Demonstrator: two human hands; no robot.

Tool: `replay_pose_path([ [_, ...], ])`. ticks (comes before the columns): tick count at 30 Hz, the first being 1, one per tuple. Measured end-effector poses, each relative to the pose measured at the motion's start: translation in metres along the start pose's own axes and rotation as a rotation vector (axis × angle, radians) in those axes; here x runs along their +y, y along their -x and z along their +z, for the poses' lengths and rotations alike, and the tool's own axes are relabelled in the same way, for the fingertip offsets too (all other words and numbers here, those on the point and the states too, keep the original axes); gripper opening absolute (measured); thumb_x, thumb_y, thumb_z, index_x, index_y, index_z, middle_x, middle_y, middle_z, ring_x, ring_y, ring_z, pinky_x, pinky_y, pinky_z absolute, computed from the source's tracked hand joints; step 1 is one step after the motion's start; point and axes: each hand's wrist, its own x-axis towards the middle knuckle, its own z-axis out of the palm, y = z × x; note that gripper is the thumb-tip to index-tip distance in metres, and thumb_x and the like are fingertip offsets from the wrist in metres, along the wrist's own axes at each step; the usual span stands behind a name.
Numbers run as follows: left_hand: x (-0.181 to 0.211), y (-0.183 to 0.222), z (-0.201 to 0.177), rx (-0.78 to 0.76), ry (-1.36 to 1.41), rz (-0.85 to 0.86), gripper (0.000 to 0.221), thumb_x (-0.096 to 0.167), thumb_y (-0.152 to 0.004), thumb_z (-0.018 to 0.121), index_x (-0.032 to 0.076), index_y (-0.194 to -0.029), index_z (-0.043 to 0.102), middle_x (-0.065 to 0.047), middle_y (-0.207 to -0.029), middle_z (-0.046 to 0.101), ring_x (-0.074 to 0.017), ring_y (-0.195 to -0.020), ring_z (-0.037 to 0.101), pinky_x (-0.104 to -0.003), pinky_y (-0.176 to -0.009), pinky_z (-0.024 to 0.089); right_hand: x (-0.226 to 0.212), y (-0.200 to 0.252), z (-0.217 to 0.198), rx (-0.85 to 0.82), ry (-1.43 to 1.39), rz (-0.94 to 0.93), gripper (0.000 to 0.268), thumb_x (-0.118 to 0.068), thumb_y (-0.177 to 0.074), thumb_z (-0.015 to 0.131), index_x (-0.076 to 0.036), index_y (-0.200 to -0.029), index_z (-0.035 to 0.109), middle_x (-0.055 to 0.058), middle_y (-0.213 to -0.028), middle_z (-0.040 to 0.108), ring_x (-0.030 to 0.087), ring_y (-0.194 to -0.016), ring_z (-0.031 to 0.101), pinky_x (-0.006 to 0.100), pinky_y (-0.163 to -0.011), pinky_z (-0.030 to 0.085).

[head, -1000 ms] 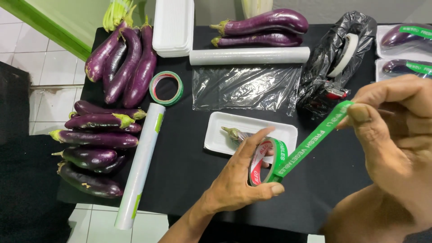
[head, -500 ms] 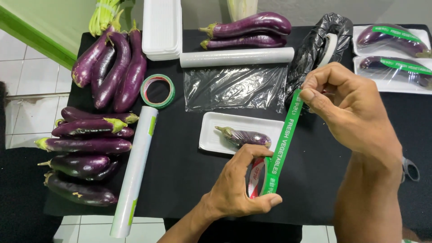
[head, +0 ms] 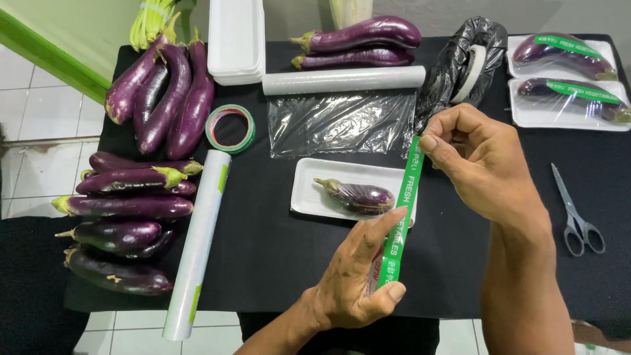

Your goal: Packaging individual eggplants by placing them on foam trays, wrapping them in plastic film, and sealing them with tape.

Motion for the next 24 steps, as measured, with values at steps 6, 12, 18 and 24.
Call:
replay_pose_path([
  [6,0.003,-0.005,0.001,0.011,-0.045,0.052,0.065,0.047,-0.100,0.046,0.008,-0.152,0.041,-0.017,-0.150,0.055,-0.0283,-0.125,0.060,-0.042,-0.112,0.046,-0.002,0.001,-0.006,-0.008,0.105,-0.014,0.009,-0.009,-0.104,0.065,-0.006,-0.097,0.062,0.002,-0.094,0.056,0.010,-0.076,0.050,0.023,-0.065,0.042],
  [12,0.000,-0.006,0.002,-0.019,-0.099,0.069,0.068,0.046,-0.099,0.046,0.004,-0.152,0.040,-0.023,-0.153,0.051,-0.0334,-0.136,0.057,-0.043,-0.114,0.046,0.003,0.004,-0.004,0.027,0.076,0.142,0.011,-0.008,-0.103,0.068,-0.007,-0.092,0.063,0.000,-0.080,0.055,0.007,-0.064,0.045,0.022,-0.054,0.036],
  [18,0.007,-0.006,0.001,-0.061,-0.077,0.029,0.074,0.040,-0.089,0.051,0.003,-0.152,0.040,-0.023,-0.151,0.053,-0.0308,-0.118,0.060,-0.042,-0.107,0.049,0.001,-0.002,-0.005,-0.113,0.204,0.334,0.012,-0.016,-0.096,0.074,-0.008,-0.088,0.070,-0.001,-0.073,0.058,0.008,-0.062,0.044,0.024,-0.052,0.035],
  [24,0.002,-0.008,-0.001,-0.040,-0.041,0.008,0.075,0.047,-0.095,0.048,0.000,-0.152,0.039,-0.023,-0.149,0.052,-0.0330,-0.129,0.057,-0.046,-0.115,0.046,0.007,-0.004,-0.011,-0.025,0.107,0.432,0.020,-0.013,-0.093,0.073,-0.008,-0.110,0.066,0.002,-0.095,0.065,0.011,-0.077,0.060,0.028,-0.061,0.054],
])
